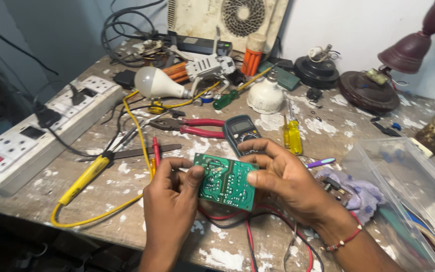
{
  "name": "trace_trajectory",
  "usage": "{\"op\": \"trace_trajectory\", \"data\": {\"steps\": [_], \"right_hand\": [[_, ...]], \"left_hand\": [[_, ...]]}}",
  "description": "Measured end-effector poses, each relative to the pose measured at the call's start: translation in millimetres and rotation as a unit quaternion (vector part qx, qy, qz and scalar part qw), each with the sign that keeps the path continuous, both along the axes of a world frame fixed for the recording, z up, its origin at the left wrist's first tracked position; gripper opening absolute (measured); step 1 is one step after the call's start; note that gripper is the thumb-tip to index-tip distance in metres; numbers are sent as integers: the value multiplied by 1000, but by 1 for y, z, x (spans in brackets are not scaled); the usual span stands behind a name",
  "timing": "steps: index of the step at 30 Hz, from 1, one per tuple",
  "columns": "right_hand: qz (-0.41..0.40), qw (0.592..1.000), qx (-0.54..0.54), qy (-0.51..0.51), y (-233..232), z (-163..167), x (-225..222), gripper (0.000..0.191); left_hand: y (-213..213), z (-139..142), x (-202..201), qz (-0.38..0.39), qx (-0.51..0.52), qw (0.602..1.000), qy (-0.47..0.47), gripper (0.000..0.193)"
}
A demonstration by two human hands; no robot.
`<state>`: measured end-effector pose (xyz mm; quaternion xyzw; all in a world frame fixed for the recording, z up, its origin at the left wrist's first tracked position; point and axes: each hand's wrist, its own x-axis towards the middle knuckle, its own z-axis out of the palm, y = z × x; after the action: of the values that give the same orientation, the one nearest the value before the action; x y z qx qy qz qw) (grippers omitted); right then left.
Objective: The person tests green circuit boards on a cluttered workbench using a multimeter, touching probe tips to points on the boards and adjusting the multimeter dial. They also use a small purple brush on a board and handle a second brown circuit board, repositioning the boards between measurements.
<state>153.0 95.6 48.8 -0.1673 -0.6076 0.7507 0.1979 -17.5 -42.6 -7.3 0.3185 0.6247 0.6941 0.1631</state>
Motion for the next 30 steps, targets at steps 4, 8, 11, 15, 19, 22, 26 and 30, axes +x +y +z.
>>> {"op": "trace_trajectory", "data": {"steps": [4,8,11,15,19,22,26,30], "right_hand": [[-40,998,-32,22,2,1,3,56],[-32,998,-47,39,7,3,13,55],[-18,999,-35,38,8,4,18,53],[3,999,-25,27,7,6,19,49],[23,998,-40,36,5,9,21,47],[26,998,-44,30,5,12,22,47],[33,999,-25,18,6,16,25,46],[46,999,9,-15,8,23,37,49]], "left_hand": [[-1,3,2,-16,47,961,271,91],[1,5,8,-27,34,920,390,124],[1,7,12,-20,16,917,397,117],[2,11,13,-20,20,914,405,113],[1,13,13,-22,26,903,427,109],[1,13,13,-40,47,908,415,112],[0,14,13,-33,45,912,405,101],[1,18,17,-15,73,894,441,94]]}}
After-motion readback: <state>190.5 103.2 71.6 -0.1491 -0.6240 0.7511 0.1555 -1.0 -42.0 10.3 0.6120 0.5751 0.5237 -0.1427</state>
